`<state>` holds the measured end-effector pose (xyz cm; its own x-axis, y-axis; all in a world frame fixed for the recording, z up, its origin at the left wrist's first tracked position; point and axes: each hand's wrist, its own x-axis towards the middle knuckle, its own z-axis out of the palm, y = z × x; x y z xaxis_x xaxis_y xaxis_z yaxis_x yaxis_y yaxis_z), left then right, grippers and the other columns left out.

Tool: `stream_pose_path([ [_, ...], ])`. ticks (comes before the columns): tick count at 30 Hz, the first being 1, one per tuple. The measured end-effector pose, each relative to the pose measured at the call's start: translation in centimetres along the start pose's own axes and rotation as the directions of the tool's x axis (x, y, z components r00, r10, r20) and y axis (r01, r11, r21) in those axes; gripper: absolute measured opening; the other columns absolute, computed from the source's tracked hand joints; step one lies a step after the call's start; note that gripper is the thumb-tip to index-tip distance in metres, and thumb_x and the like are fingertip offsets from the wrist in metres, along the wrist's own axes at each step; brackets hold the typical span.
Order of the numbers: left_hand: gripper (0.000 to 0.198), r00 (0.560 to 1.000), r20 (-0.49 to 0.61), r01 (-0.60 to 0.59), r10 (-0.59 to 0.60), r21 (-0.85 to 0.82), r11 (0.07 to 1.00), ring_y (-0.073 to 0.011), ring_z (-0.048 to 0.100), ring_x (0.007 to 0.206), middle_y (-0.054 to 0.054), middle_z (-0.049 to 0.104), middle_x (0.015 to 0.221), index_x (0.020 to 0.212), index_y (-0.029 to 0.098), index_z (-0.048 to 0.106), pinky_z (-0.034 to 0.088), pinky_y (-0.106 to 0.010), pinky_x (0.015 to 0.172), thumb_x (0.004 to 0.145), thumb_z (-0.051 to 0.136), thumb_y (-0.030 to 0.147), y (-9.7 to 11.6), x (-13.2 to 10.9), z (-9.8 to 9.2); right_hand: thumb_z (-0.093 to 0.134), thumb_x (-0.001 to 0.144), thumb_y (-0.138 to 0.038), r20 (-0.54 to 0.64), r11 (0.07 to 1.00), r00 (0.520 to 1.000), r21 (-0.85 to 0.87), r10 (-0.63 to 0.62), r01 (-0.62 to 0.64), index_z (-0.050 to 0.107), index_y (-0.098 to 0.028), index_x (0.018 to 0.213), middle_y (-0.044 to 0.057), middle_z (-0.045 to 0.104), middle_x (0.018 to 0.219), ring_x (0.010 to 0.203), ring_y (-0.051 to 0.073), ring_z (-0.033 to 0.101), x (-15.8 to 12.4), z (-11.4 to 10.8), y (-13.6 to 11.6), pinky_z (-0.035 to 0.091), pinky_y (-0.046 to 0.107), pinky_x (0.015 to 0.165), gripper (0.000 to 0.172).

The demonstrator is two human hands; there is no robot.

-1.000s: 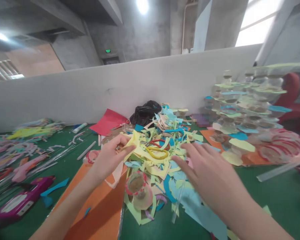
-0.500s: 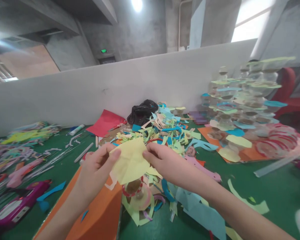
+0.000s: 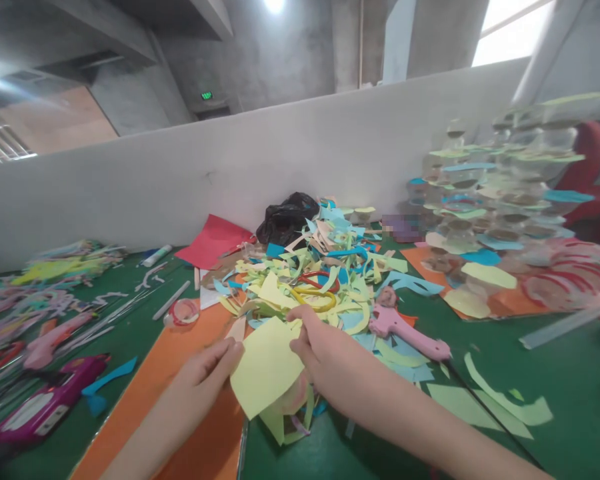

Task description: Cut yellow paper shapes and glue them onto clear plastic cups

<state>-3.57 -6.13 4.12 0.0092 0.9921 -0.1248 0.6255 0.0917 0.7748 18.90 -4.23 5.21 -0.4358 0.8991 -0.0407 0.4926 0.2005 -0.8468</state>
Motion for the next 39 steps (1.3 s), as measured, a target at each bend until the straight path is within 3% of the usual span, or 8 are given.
stream_pose_path([
  [5,0.047,0.995,0.099,0.027,-0.019,-0.076,0.997,-0.0157,0.032,0.070,0.003,0.030,0.072,0.071,0.021,0.039,0.027,-0.024,0.061,0.089,0.037,0.065,-0.4,0.2,0.8,0.031,0.102,-0.028,0.020,0.996,0.999,-0.078,0.050,-0.049,0.044,-0.025,0.124,-0.008,0.048,0.061,0.049,0.014,0.047,-0.1,0.5,1.0,0.034,0.024,0.046,0.025],
  [9,0.046,0.995,0.100,0.028,-0.016,-0.122,0.992,-0.0152,0.031,0.070,0.003,0.029,0.072,0.071,0.021,0.039,0.026,-0.024,0.060,0.090,0.038,0.063,-0.3,0.3,1.0,0.038,0.101,-0.019,-0.066,0.889,0.983,-0.442,-0.169,0.123,0.057,-0.021,0.105,0.002,0.067,0.086,0.077,0.018,0.065,-0.3,0.3,0.6,0.050,0.028,0.063,0.020],
  [12,0.045,0.996,0.090,0.016,-0.004,-0.135,0.991,-0.0152,0.033,0.068,0.003,0.030,0.069,0.068,0.021,0.038,0.027,-0.024,0.058,0.089,0.039,0.061,-0.2,0.2,1.2,0.042,0.099,-0.017,-0.101,0.683,0.893,-0.684,-0.439,0.258,0.065,-0.016,0.098,0.013,0.069,0.108,0.109,0.031,0.061,-0.3,0.6,-0.6,0.051,0.046,0.087,0.024],
  [16,0.042,1.000,0.030,0.003,0.001,-0.135,0.991,-0.0212,0.051,0.080,-0.001,0.054,0.075,0.075,0.021,0.052,0.040,-0.026,0.069,0.091,0.039,0.058,-0.1,-0.1,0.9,0.038,0.103,-0.040,0.000,0.468,0.716,-0.757,-0.698,0.456,0.057,-0.006,0.131,0.018,0.057,0.138,0.133,0.032,0.046,-0.3,2.3,-1.5,0.042,0.048,0.108,0.048],
  [19,0.043,0.996,-0.067,0.051,-0.057,-0.081,0.995,-0.0276,0.056,0.105,-0.006,0.068,0.099,0.094,0.023,0.063,0.040,-0.034,0.091,0.093,0.036,0.057,-0.4,-0.4,0.5,0.036,0.098,-0.060,0.173,0.489,0.762,-0.674,-0.624,0.554,0.047,-0.007,0.143,0.015,0.048,0.148,0.137,0.027,0.044,-0.4,3.5,-1.0,0.038,0.041,0.115,0.070],
  [22,0.050,0.980,-0.167,0.108,-0.111,-0.029,0.994,-0.0307,0.057,0.110,-0.010,0.069,0.106,0.101,0.022,0.064,0.037,-0.040,0.099,0.092,0.033,0.061,-1.0,-0.7,0.1,0.039,0.095,-0.066,0.200,0.529,0.804,-0.661,-0.559,0.532,0.037,-0.007,0.150,0.016,0.032,0.155,0.143,0.028,0.033,-0.5,3.9,-0.2,0.033,0.042,0.118,0.081],
  [31,0.052,0.967,-0.221,0.124,-0.126,-0.021,0.992,-0.0279,0.061,0.103,-0.008,0.070,0.092,0.088,0.024,0.062,0.041,-0.037,0.095,0.092,0.030,0.064,-1.4,-0.9,0.0,0.044,0.096,-0.060,0.210,0.517,0.815,-0.681,-0.540,0.518,0.037,-0.004,0.149,0.016,0.026,0.156,0.144,0.032,0.029,-0.7,3.7,-0.4,0.033,0.046,0.118,0.077],
  [39,0.045,0.967,-0.251,0.058,-0.054,0.008,0.998,-0.0238,0.062,0.089,-0.002,0.067,0.080,0.078,0.024,0.058,0.043,-0.031,0.085,0.095,0.032,0.057,-1.8,-0.7,-0.3,0.040,0.097,-0.060,0.243,0.499,0.828,-0.701,-0.506,0.510,0.046,-0.002,0.143,0.018,0.037,0.150,0.137,0.033,0.043,-0.5,4.3,-0.4,0.044,0.047,0.111,0.074],
])
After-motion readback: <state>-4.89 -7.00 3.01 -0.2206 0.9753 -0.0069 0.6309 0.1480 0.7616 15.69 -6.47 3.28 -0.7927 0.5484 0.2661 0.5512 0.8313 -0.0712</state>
